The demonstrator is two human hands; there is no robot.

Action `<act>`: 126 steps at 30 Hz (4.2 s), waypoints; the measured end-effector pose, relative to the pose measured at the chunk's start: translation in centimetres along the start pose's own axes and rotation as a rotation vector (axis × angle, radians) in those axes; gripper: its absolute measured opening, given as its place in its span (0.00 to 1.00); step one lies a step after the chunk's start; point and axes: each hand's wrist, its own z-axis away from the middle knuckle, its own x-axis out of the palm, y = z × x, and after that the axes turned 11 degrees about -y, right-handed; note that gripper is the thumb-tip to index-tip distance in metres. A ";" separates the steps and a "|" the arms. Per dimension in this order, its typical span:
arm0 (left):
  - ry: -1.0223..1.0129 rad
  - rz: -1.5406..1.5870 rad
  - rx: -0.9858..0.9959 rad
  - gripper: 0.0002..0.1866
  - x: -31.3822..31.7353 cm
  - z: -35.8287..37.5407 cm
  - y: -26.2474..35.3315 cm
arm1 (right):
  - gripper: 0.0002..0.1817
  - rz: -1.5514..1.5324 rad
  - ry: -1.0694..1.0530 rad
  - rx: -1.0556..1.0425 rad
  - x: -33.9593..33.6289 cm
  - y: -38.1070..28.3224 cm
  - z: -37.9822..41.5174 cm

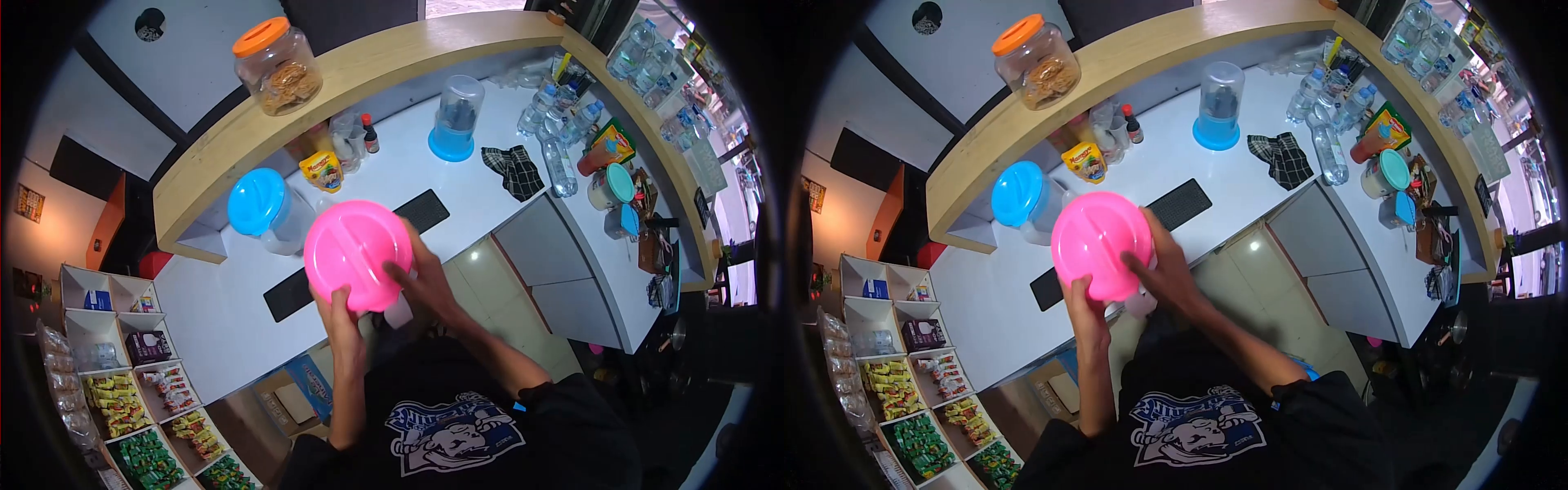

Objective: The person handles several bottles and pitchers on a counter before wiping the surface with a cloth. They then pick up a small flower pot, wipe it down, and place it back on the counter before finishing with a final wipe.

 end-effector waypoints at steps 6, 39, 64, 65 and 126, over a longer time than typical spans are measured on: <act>-0.112 -0.022 -0.059 0.33 6.4 -8.3 -0.5 | 0.33 -0.030 0.065 0.022 -7.0 0.1 -5.6; -0.096 -0.160 -0.130 0.36 12.5 -29.1 -6.2 | 0.34 -0.064 0.026 0.147 -18.0 12.8 -22.4; -0.046 -0.068 -0.218 0.29 21.6 -23.9 -20.1 | 0.44 0.286 0.182 0.263 -33.2 21.7 -18.3; -0.057 -0.105 -0.193 0.32 22.5 -25.4 -20.1 | 0.48 0.303 0.148 0.200 -33.8 22.1 -19.7; 0.108 -0.775 0.162 0.47 24.5 -22.3 -30.9 | 0.59 0.284 -0.253 -0.137 -35.1 11.5 -14.2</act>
